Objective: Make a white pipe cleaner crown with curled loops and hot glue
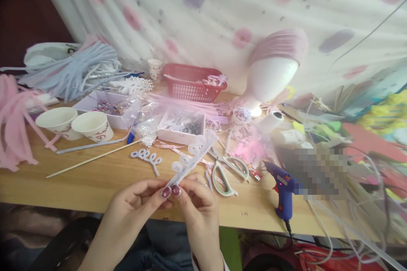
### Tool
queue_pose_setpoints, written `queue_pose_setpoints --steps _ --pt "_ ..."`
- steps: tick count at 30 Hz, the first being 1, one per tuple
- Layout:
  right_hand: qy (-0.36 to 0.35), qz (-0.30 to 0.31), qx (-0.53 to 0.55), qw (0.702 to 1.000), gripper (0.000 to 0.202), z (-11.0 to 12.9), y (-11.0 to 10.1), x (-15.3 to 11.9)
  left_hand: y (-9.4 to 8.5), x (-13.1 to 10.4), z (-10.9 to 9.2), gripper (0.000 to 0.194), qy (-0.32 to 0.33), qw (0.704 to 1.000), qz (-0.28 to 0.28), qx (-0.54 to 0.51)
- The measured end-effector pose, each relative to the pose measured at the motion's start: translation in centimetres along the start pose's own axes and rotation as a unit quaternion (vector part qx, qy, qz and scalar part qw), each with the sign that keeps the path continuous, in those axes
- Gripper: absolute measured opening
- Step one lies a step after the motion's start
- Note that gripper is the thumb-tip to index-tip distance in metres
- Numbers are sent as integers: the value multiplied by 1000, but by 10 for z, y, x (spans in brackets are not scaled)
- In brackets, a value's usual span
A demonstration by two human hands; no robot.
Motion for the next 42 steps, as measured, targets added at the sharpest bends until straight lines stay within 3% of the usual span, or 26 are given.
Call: queue_pose_setpoints --steps 4,8,13,17,28,33,38,42 --pt "-8 11 -12 1000 8 1 1 0 1 0 -1 16 7 1000 9 21" --pt "-9 49 -83 995 14 8 -8 2 -7 1 -3 13 17 998 -40 37" --pt "-49 -99 -105 988 14 37 -41 11 -17 1 -8 14 21 996 -48 73" --pt "-54 -116 -93 987 11 50 -48 18 -20 1 -11 16 3 997 -37 74" --pt "-39 -106 -74 991 17 41 -54 19 -24 2 -13 22 -5 992 -3 127" --pt "-61 -122 -50 989 14 35 -57 19 -24 2 -14 25 -26 993 -49 106" --pt "-71 -158 -2 985 14 30 -63 20 -28 6 -18 29 31 984 -102 145" --pt "-62 -174 26 982 17 28 -68 22 -29 10 -22 25 98 986 -94 97"
Point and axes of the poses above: each hand's wrist, its own x-axis towards the middle knuckle, its own y-axis out of the palm, z = x × y, the point moved 4 cm from there along x, towards the middle knuckle, and after that the axes turned 5 degrees about y, right-handed, at the moved point
